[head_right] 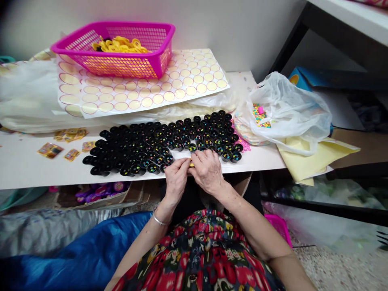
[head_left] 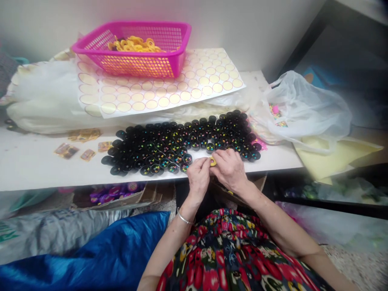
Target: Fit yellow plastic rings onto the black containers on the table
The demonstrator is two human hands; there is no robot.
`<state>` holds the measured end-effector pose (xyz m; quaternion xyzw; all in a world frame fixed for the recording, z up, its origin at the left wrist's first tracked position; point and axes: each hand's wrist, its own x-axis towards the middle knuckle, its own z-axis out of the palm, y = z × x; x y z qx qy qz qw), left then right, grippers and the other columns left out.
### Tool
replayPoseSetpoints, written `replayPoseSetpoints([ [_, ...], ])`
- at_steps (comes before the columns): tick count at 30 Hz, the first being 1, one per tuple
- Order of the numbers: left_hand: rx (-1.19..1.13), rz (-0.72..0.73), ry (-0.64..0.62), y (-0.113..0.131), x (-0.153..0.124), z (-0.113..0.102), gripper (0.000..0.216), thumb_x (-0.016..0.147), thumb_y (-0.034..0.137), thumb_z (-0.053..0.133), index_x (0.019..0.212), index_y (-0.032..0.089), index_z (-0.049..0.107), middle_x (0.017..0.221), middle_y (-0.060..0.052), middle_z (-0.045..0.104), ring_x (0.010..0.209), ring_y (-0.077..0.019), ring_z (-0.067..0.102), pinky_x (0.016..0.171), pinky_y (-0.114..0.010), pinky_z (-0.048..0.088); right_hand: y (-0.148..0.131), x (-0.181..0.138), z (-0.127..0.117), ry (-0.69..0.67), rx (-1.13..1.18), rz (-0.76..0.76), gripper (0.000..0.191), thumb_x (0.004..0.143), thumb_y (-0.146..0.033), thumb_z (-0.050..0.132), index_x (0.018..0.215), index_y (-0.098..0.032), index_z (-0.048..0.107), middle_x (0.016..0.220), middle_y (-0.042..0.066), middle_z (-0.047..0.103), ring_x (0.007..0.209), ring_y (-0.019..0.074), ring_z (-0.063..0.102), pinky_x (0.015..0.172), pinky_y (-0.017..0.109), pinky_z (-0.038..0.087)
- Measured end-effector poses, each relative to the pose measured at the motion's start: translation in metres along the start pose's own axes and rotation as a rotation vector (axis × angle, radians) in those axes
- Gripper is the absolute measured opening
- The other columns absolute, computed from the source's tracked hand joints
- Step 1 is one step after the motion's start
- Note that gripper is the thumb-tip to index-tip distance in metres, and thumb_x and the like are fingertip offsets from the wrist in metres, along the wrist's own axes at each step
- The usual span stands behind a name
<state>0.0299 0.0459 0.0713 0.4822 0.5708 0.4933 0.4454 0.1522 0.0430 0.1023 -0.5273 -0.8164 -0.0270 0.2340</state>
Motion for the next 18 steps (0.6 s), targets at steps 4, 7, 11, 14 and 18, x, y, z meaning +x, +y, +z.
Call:
replayPoseSetpoints([
  [4, 0.001, -0.01, 0.019, 0.0, -0.001, 0.0, 0.022, 0.08, 0.033, 0.055, 0.08, 0.016, 0.07, 0.076, -0.002, 0.064, 0.07, -0.0115, 0.057, 0.066, -0.021, 0.043, -0.003, -0.021, -0.005, 0.097, 0.383, 0.277, 0.026, 0.086, -0.038, 0.048, 0.081, -0.015, 0.06, 0.08, 0.009, 0.062, 0.074, 0.0182, 0.052, 0.067, 0.031, 0.039],
  [7, 0.013, -0.019, 0.013, 0.001, -0.002, -0.001, 0.022, 0.079, 0.034, 0.056, 0.081, 0.016, 0.07, 0.077, -0.002, 0.064, 0.065, -0.0103, 0.055, 0.062, -0.02, 0.042, -0.007, -0.032, -0.003, -0.031, 0.818, 0.67, 0.04, 0.087, -0.049, 0.041, 0.066, -0.017, 0.052, 0.052, 0.0, 0.049, 0.048, 0.0109, 0.044, 0.048, 0.024, 0.036],
  [11, 0.002, -0.008, -0.015, 0.0, -0.001, -0.002, 0.023, 0.079, 0.034, 0.057, 0.085, 0.016, 0.069, 0.082, -0.003, 0.064, 0.064, -0.01, 0.055, 0.062, -0.021, 0.043, -0.009, -0.026, 0.01, -0.159, 1.146, 0.982, 0.046, 0.081, -0.063, 0.04, 0.071, -0.018, 0.049, 0.048, -0.002, 0.051, 0.035, 0.0074, 0.038, 0.034, 0.019, 0.026],
  [14, -0.007, 0.001, -0.028, -0.001, 0.0, -0.002, 0.022, 0.078, 0.033, 0.058, 0.085, 0.016, 0.069, 0.083, -0.004, 0.064, 0.065, -0.0103, 0.055, 0.062, -0.021, 0.044, -0.011, -0.013, 0.017, -0.175, 1.205, 1.011, 0.047, 0.077, -0.064, 0.046, 0.08, -0.017, 0.048, 0.048, -0.002, 0.055, 0.033, 0.0072, 0.04, 0.031, 0.017, 0.027],
  [18, -0.037, -0.029, -0.021, 0.0, 0.0, 0.0, 0.022, 0.077, 0.034, 0.059, 0.083, 0.015, 0.069, 0.08, -0.004, 0.063, 0.064, -0.0105, 0.055, 0.061, -0.021, 0.044, -0.016, -0.003, 0.021, -0.159, 1.25, 0.997, 0.043, 0.076, -0.06, 0.051, 0.081, -0.017, 0.047, 0.045, -0.004, 0.053, 0.031, 0.0063, 0.041, 0.03, 0.015, 0.028],
])
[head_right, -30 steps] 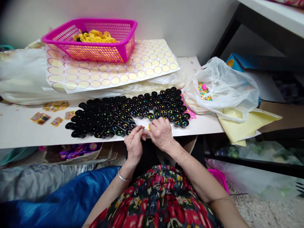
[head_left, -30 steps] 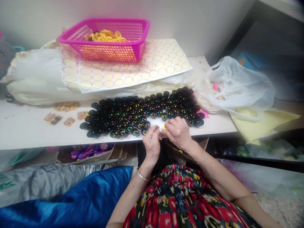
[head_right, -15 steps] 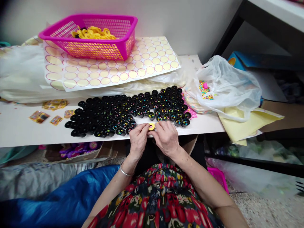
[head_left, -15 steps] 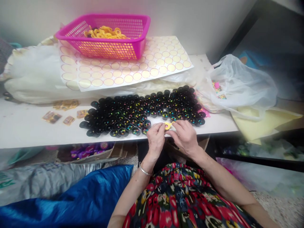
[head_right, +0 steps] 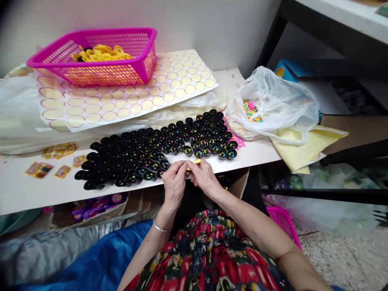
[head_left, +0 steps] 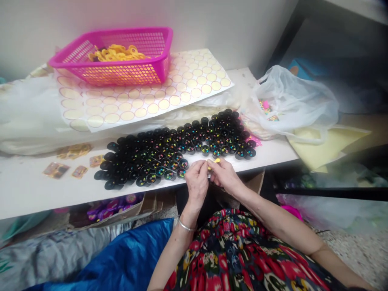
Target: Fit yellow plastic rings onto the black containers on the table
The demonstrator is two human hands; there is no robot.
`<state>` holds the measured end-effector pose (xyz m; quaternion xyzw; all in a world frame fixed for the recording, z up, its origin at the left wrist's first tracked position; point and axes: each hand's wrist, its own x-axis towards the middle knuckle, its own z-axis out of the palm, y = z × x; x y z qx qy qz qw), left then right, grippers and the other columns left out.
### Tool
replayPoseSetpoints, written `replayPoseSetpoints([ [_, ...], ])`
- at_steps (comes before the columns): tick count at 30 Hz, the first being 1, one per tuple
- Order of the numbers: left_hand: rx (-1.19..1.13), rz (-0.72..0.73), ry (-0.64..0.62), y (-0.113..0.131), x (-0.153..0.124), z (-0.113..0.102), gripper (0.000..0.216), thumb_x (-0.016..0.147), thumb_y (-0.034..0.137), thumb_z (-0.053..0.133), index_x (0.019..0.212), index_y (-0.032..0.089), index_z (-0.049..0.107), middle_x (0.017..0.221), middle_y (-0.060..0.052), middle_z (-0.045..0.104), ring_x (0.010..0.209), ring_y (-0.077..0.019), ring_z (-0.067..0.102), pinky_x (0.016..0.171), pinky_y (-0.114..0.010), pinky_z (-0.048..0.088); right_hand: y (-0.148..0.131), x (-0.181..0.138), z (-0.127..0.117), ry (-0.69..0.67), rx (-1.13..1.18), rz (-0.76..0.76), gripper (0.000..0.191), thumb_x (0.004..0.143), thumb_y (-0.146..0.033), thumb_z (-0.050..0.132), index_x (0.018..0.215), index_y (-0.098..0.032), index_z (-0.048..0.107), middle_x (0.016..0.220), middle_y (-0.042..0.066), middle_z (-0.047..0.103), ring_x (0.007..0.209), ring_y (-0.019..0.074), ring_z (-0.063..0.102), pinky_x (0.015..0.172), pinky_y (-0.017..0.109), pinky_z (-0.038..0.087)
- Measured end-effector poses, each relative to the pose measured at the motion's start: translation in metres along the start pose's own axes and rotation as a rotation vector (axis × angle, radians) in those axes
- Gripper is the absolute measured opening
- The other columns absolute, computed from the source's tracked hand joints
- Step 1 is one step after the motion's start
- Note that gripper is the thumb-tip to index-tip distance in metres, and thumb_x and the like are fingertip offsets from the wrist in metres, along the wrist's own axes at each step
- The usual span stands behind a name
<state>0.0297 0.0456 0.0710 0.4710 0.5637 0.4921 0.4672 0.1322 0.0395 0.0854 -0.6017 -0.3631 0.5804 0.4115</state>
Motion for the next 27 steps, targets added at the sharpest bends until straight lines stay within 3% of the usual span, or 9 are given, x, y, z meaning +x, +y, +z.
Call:
replayPoseSetpoints([
  [5, -0.025, -0.081, 0.039, 0.006, -0.003, 0.006, 0.026, 0.079, 0.038, 0.055, 0.077, 0.015, 0.066, 0.061, 0.001, 0.055, 0.055, -0.0084, 0.049, 0.052, -0.017, 0.04, 0.003, 0.0, 0.005, -0.027, 0.089, 0.054, 0.041, 0.077, -0.058, 0.051, 0.082, -0.018, 0.048, 0.047, -0.005, 0.053, 0.031, 0.0065, 0.044, 0.027, 0.013, 0.027],
  [13, -0.158, -0.267, 0.089, 0.01, -0.004, 0.013, 0.021, 0.076, 0.035, 0.058, 0.084, 0.015, 0.062, 0.067, 0.001, 0.06, 0.048, -0.007, 0.05, 0.045, -0.017, 0.041, -0.001, 0.0, 0.007, -0.059, 0.241, 0.172, 0.036, 0.075, -0.051, 0.057, 0.089, -0.02, 0.046, 0.048, -0.006, 0.053, 0.035, 0.0097, 0.052, 0.029, 0.015, 0.037],
  [20, -0.073, -0.145, 0.044, -0.007, 0.003, 0.01, 0.02, 0.077, 0.034, 0.055, 0.076, 0.015, 0.063, 0.067, 0.0, 0.059, 0.058, -0.0091, 0.052, 0.055, -0.018, 0.042, -0.002, 0.002, 0.011, -0.007, 0.328, 0.196, 0.032, 0.073, -0.045, 0.061, 0.084, -0.019, 0.046, 0.05, -0.007, 0.054, 0.034, 0.0088, 0.051, 0.031, 0.018, 0.043],
  [27, -0.226, -0.169, 0.006, 0.004, 0.003, 0.008, 0.02, 0.074, 0.034, 0.059, 0.073, 0.014, 0.062, 0.061, 0.003, 0.055, 0.052, -0.0065, 0.047, 0.05, -0.017, 0.038, -0.001, -0.004, 0.005, -0.143, 0.407, 0.14, 0.039, 0.067, -0.04, 0.069, 0.09, -0.019, 0.046, 0.061, -0.004, 0.061, 0.042, 0.0099, 0.058, 0.04, 0.02, 0.05],
])
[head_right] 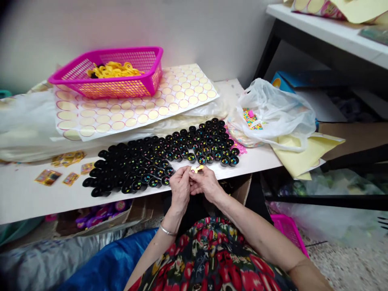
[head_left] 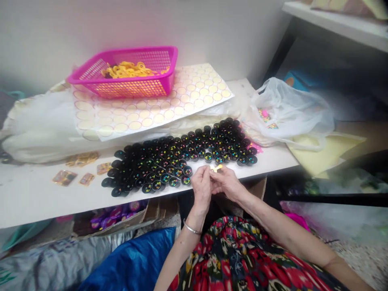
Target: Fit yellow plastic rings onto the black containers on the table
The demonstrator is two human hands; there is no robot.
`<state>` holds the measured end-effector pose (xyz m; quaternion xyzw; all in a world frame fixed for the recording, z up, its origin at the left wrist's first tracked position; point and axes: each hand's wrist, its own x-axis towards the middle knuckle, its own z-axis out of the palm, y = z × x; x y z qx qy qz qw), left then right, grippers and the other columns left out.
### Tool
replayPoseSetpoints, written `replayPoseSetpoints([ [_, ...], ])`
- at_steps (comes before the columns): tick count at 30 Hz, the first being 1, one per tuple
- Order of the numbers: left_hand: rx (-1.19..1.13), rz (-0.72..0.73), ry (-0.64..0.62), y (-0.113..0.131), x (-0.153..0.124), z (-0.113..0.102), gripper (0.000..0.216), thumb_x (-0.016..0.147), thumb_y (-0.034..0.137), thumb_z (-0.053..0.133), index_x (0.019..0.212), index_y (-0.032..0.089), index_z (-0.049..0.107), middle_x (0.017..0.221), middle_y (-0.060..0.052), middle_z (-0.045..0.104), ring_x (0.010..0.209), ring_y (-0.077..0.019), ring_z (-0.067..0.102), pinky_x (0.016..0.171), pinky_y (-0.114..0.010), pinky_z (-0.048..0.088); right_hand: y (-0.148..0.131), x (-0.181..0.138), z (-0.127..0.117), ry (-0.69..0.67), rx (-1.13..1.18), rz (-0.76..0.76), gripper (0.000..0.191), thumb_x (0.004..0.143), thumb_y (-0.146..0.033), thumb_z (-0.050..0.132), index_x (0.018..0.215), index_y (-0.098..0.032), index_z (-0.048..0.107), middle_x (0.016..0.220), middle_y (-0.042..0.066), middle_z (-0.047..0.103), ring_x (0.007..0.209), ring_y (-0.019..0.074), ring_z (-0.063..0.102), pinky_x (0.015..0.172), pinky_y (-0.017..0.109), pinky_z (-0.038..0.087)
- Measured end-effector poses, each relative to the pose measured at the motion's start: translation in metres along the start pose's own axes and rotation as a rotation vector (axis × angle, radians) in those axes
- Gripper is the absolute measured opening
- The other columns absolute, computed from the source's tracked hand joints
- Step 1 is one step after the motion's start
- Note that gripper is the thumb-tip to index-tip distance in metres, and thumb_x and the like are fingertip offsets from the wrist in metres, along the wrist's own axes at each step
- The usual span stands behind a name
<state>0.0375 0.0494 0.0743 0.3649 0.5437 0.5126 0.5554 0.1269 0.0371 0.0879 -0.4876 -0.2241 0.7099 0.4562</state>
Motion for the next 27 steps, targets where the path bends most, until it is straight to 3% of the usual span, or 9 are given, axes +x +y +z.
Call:
replayPoseSetpoints([
  [4, -0.112, -0.096, 0.016, 0.007, 0.001, 0.003, 0.021, 0.069, 0.033, 0.063, 0.065, 0.013, 0.059, 0.052, 0.005, 0.051, 0.044, -0.005, 0.043, 0.043, -0.016, 0.034, -0.004, 0.0, -0.002, -0.038, 0.004, 0.034, 0.04, 0.066, -0.036, 0.071, 0.093, -0.019, 0.046, 0.062, -0.002, 0.063, 0.044, 0.0115, 0.061, 0.041, 0.02, 0.051],
  [11, -0.126, -0.169, 0.079, 0.008, 0.006, 0.005, 0.021, 0.065, 0.032, 0.066, 0.065, 0.011, 0.061, 0.052, 0.004, 0.054, 0.043, -0.0054, 0.045, 0.041, -0.017, 0.035, -0.004, 0.003, -0.002, 0.014, -0.001, 0.068, 0.035, 0.066, -0.03, 0.068, 0.092, -0.018, 0.048, 0.059, -0.003, 0.063, 0.043, 0.0119, 0.06, 0.039, 0.02, 0.05],
  [17, -0.051, -0.13, 0.102, 0.0, 0.011, 0.005, 0.019, 0.064, 0.031, 0.064, 0.064, 0.012, 0.062, 0.054, 0.003, 0.056, 0.045, -0.0064, 0.047, 0.044, -0.018, 0.036, 0.002, 0.007, -0.001, 0.072, 0.018, 0.03, 0.029, 0.064, -0.028, 0.068, 0.086, -0.017, 0.051, 0.058, -0.003, 0.062, 0.042, 0.0114, 0.059, 0.038, 0.02, 0.05],
  [23, 0.047, -0.048, 0.084, 0.0, 0.014, 0.003, 0.029, 0.067, 0.036, 0.064, 0.053, 0.014, 0.052, 0.045, 0.007, 0.044, 0.043, -0.005, 0.04, 0.041, -0.016, 0.03, -0.001, 0.003, 0.004, 0.05, -0.004, 0.009, 0.033, 0.064, -0.031, 0.068, 0.088, -0.017, 0.051, 0.057, -0.003, 0.062, 0.042, 0.011, 0.059, 0.039, 0.02, 0.051],
  [27, -0.024, -0.095, 0.055, 0.005, 0.015, 0.005, 0.033, 0.061, 0.037, 0.07, 0.052, 0.014, 0.049, 0.044, 0.008, 0.044, 0.039, -0.0039, 0.037, 0.038, -0.016, 0.03, -0.002, 0.002, 0.004, 0.042, 0.002, 0.005, 0.035, 0.064, -0.031, 0.069, 0.091, -0.016, 0.052, 0.057, -0.002, 0.062, 0.043, 0.0112, 0.06, 0.04, 0.02, 0.051],
])
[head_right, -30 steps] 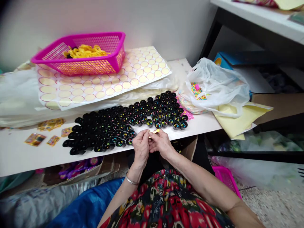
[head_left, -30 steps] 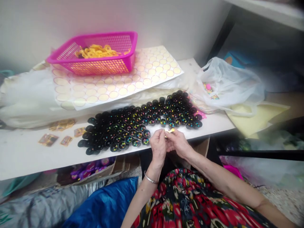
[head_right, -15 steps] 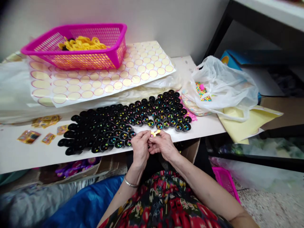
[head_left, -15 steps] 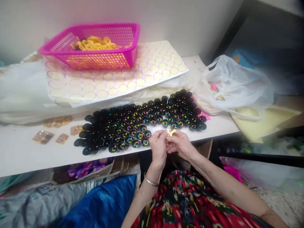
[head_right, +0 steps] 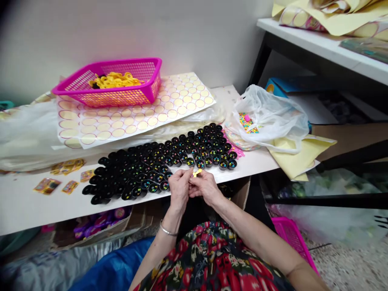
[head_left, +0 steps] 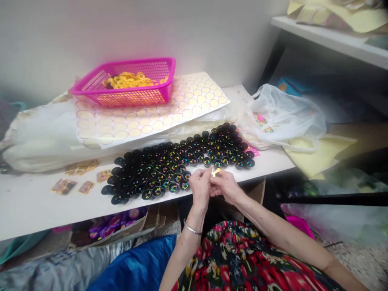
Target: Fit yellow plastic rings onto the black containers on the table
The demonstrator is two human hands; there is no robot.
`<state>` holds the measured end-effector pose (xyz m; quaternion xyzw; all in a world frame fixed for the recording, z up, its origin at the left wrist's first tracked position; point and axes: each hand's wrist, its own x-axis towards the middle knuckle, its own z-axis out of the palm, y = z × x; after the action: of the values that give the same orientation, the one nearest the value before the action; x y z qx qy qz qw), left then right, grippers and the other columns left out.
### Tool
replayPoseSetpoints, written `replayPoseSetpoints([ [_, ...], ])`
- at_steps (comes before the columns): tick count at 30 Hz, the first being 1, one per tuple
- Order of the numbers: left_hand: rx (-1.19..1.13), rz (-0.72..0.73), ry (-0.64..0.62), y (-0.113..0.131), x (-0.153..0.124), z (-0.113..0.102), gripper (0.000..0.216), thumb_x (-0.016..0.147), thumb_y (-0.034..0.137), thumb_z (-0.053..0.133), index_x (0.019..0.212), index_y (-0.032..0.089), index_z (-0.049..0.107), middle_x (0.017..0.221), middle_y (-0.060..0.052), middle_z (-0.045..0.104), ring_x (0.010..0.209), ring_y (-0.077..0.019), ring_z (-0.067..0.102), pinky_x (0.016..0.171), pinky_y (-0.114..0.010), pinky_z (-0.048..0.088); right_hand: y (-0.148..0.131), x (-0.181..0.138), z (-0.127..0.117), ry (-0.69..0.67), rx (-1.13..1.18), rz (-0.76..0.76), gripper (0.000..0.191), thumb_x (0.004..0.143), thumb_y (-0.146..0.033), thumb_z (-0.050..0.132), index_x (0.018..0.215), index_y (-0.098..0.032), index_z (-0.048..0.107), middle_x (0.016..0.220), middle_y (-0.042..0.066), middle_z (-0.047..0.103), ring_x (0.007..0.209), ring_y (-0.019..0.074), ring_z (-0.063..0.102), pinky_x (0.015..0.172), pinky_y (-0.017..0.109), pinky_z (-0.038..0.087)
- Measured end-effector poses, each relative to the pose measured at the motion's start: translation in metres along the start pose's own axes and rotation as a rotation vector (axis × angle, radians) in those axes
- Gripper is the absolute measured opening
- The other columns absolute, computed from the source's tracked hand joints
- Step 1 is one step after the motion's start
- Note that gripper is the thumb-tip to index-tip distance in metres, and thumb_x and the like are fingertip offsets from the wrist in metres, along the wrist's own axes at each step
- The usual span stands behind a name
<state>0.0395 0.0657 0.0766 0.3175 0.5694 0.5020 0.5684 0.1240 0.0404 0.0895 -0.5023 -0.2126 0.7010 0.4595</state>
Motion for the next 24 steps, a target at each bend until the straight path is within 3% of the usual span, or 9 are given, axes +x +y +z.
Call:
replayPoseSetpoints([
  [7, -0.031, 0.015, 0.011, -0.001, 0.004, 0.005, 0.032, 0.059, 0.036, 0.071, 0.051, 0.013, 0.051, 0.041, 0.007, 0.044, 0.037, -0.0042, 0.037, 0.037, -0.017, 0.027, 0.003, 0.008, -0.007, 0.003, 0.009, -0.017, 0.036, 0.061, -0.029, 0.072, 0.089, -0.015, 0.055, 0.056, -0.002, 0.062, 0.043, 0.0114, 0.06, 0.04, 0.02, 0.051],
  [12, -0.117, 0.063, -0.035, -0.001, -0.003, 0.004, 0.036, 0.069, 0.045, 0.063, 0.057, 0.012, 0.055, 0.043, 0.007, 0.041, 0.039, -0.0036, 0.035, 0.039, -0.017, 0.025, 0.003, 0.006, -0.009, -0.06, -0.003, -0.075, 0.038, 0.066, -0.036, 0.071, 0.091, -0.016, 0.052, 0.061, -0.002, 0.063, 0.043, 0.0098, 0.06, 0.041, 0.019, 0.05],
  [16, -0.17, 0.036, -0.215, 0.004, -0.015, -0.006, 0.023, 0.068, 0.029, 0.063, 0.08, 0.01, 0.067, 0.054, 0.003, 0.054, 0.049, -0.0055, 0.045, 0.048, -0.017, 0.034, 0.001, -0.01, -0.011, -0.04, -0.058, -0.133, 0.041, 0.067, -0.041, 0.069, 0.094, -0.016, 0.05, 0.064, -0.002, 0.064, 0.045, 0.0094, 0.06, 0.041, 0.017, 0.048],
  [18, -0.133, 0.008, -0.343, 0.009, -0.021, -0.014, 0.029, 0.064, 0.019, 0.063, 0.092, 0.012, 0.068, 0.068, 0.0, 0.062, 0.06, -0.0086, 0.052, 0.057, -0.02, 0.04, 0.001, -0.022, -0.013, -0.024, -0.081, -0.165, 0.042, 0.067, -0.039, 0.069, 0.096, -0.016, 0.05, 0.065, -0.002, 0.064, 0.047, 0.0093, 0.06, 0.042, 0.017, 0.048],
  [21, -0.042, 0.079, -0.474, 0.017, -0.029, -0.024, 0.033, 0.062, 0.014, 0.065, 0.095, 0.013, 0.069, 0.089, -0.003, 0.065, 0.078, -0.0127, 0.056, 0.07, -0.022, 0.043, 0.0, -0.039, -0.015, -0.013, -0.093, -0.225, 0.04, 0.068, -0.036, 0.069, 0.098, -0.017, 0.051, 0.065, -0.002, 0.064, 0.049, 0.0088, 0.06, 0.045, 0.017, 0.047],
  [24, -0.016, 0.11, -0.586, 0.019, -0.031, -0.029, 0.047, 0.058, 0.014, 0.073, 0.105, 0.016, 0.066, 0.09, -0.003, 0.063, 0.078, -0.0119, 0.054, 0.072, -0.023, 0.043, -0.001, -0.05, -0.017, -0.025, -0.078, -0.244, 0.037, 0.071, -0.039, 0.067, 0.098, -0.017, 0.053, 0.069, -0.001, 0.065, 0.051, 0.0089, 0.06, 0.047, 0.019, 0.048],
])
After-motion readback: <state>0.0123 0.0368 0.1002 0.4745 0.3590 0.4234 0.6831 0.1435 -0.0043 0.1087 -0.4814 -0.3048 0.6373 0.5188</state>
